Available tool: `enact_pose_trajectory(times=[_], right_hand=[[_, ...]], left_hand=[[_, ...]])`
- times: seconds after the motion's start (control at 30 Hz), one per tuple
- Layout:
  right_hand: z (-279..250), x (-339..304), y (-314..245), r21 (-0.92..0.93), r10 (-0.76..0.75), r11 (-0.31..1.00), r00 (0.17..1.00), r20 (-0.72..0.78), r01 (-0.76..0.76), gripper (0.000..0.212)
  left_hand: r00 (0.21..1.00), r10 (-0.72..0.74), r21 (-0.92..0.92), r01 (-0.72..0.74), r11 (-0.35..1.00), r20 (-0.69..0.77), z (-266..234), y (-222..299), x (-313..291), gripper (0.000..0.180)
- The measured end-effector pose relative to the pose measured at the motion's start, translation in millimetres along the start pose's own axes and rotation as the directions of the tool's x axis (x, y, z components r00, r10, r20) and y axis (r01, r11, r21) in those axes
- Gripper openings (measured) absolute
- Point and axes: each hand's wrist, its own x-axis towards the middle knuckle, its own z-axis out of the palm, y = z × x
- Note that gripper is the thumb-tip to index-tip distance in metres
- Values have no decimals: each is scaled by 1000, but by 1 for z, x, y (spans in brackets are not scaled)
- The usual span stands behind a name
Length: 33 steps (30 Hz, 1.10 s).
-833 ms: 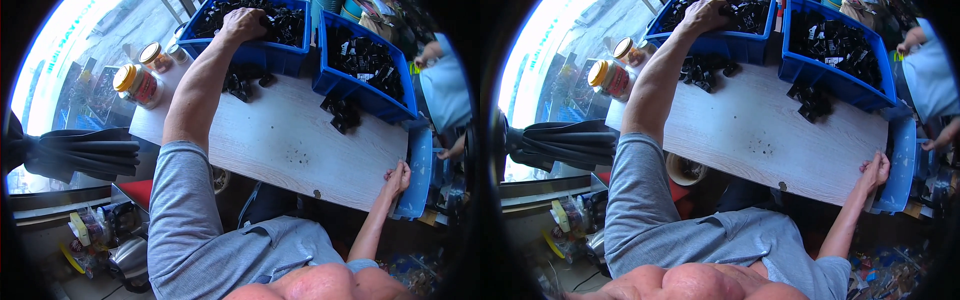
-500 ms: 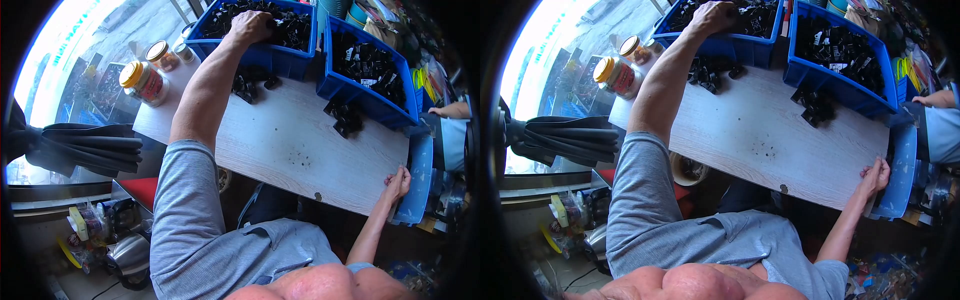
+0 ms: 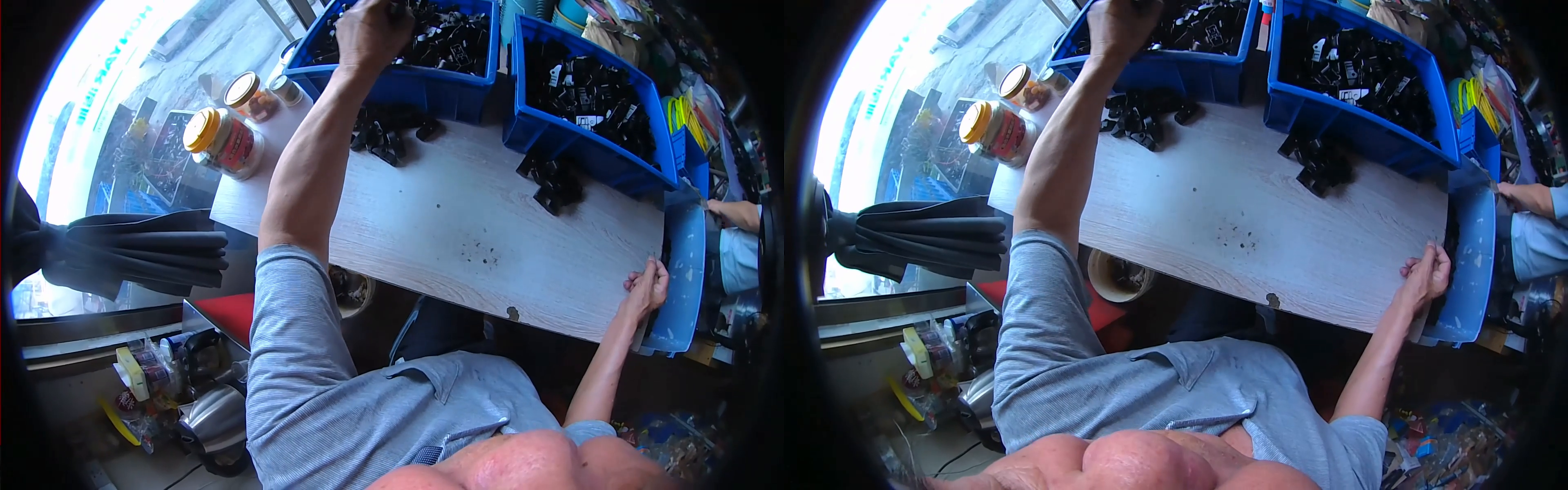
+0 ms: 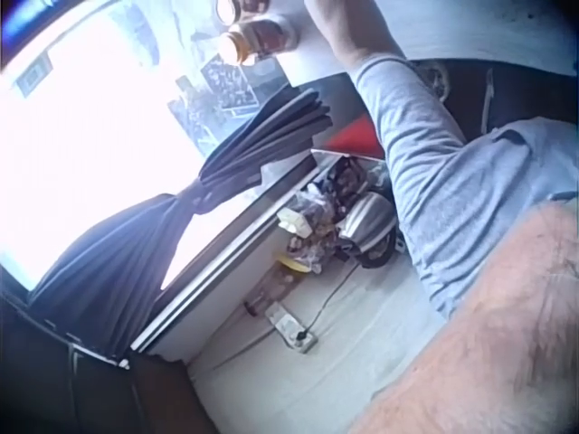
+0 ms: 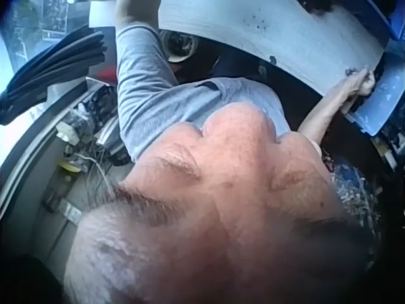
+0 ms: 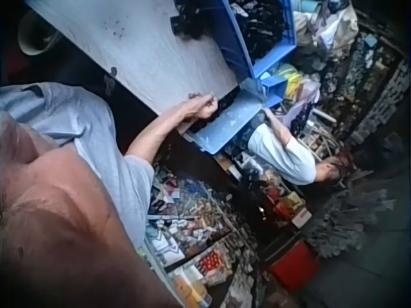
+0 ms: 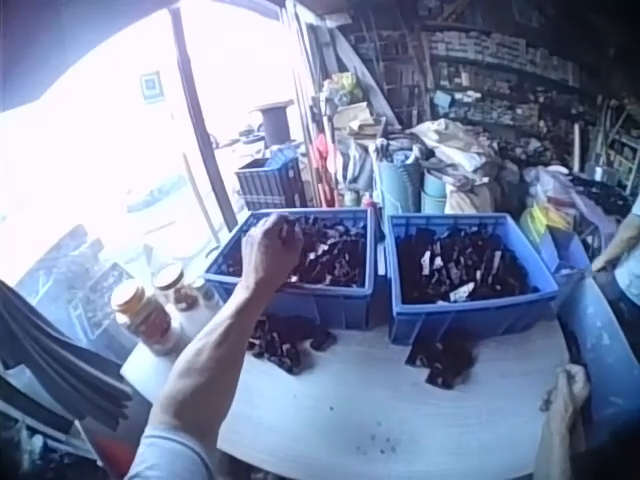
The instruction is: Assembling small black plastic components at a manual assembly workstation.
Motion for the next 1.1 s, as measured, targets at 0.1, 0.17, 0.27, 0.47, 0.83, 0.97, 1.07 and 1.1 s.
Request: enact_pose_trajectory(times=[0.1,0.17,0.27,0.47,0.83,0.97,1.07,1.1], right_hand=[[-3,2,3,7,-19,1000,1000,4,19,21],[0,-1,-4,2,-9,1000,1000,10,9,21],[-2,2,2,7,-3,1000,1000,15,3,20],[-5,6,8,11,-33,999,999,24,33,21],[-4,5,6,-2,-31,1000,1000,-2,31,23],[-2,5,5,-12,-13,1000,1000,-2,13,23],[-1,0,0,-24,-15,1000,1000,-8,15,23],[0,-1,-2,-35,-23,999,1000,-12,23,23]], left_hand=[[976,-191,-135,176,975,-103,-27,14,-13,20],[961,-230,-130,211,969,-154,-39,-6,-32,27],[934,-108,-160,56,986,-341,-35,-29,-74,22],[970,-101,-45,93,995,-219,-21,-18,-152,30],[984,-159,-68,153,986,-80,-25,-4,-153,40],[991,32,-54,-40,998,-132,-38,13,-134,39],[996,41,-32,-44,999,-78,-45,20,-96,40],[999,38,4,-37,999,-27,-40,13,-87,57]])
